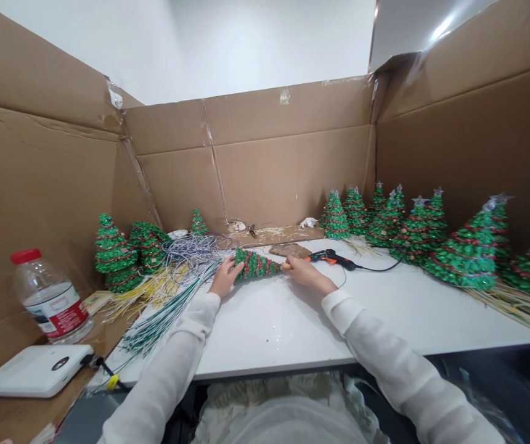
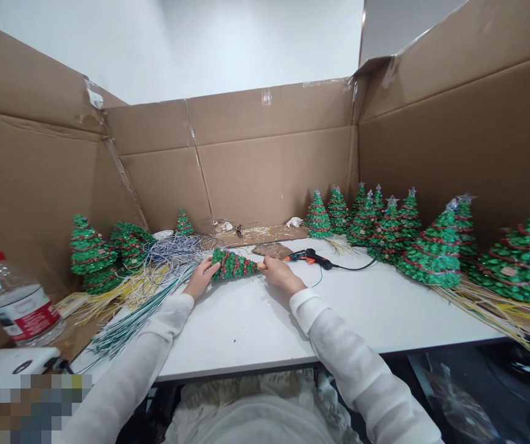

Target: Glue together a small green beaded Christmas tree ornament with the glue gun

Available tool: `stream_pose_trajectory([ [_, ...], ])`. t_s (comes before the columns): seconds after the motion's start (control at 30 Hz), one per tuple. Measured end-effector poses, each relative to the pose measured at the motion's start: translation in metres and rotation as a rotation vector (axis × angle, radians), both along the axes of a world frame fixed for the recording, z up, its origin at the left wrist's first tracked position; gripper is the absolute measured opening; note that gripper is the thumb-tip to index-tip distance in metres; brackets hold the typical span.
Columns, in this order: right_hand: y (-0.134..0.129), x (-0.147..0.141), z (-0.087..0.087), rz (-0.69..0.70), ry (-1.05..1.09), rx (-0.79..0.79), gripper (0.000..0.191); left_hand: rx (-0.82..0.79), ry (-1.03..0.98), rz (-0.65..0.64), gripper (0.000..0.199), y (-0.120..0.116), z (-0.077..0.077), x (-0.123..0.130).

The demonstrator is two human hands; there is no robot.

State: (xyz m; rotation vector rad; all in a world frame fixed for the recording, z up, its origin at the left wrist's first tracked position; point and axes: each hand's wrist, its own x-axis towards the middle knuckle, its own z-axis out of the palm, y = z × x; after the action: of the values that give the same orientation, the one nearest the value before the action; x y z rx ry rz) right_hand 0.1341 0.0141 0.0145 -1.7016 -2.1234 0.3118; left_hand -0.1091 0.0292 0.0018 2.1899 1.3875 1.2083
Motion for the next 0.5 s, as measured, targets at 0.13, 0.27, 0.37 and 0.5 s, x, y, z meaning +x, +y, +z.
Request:
stream_pose_trajectory([
  [0.13, -0.001, 0.001, 0.002, -0.040, -0.003, 0.031, 0.019, -0.033, 0.006, 0.034, 0.039, -0.003, 0.002, 0.001],
  [0.27, -0.003, -0.002, 0.003, -0.068, -0.045, 0.035, 0.026, -0.027, 0.078, 0.079, 0.037, -0.004, 0.003, 0.001],
  [0.37, -0.004, -0.008, 0.000, -0.059, -0.063, 0.039, 0.028, 0.001, 0.190, 0.121, 0.037, -0.003, 0.002, 0.001],
  [0.5, -0.001, -0.011, -0.004, -0.050, -0.061, 0.053, 0.029, 0.068, 0.303, 0.157, 0.037, -0.001, 0.000, -0.001],
])
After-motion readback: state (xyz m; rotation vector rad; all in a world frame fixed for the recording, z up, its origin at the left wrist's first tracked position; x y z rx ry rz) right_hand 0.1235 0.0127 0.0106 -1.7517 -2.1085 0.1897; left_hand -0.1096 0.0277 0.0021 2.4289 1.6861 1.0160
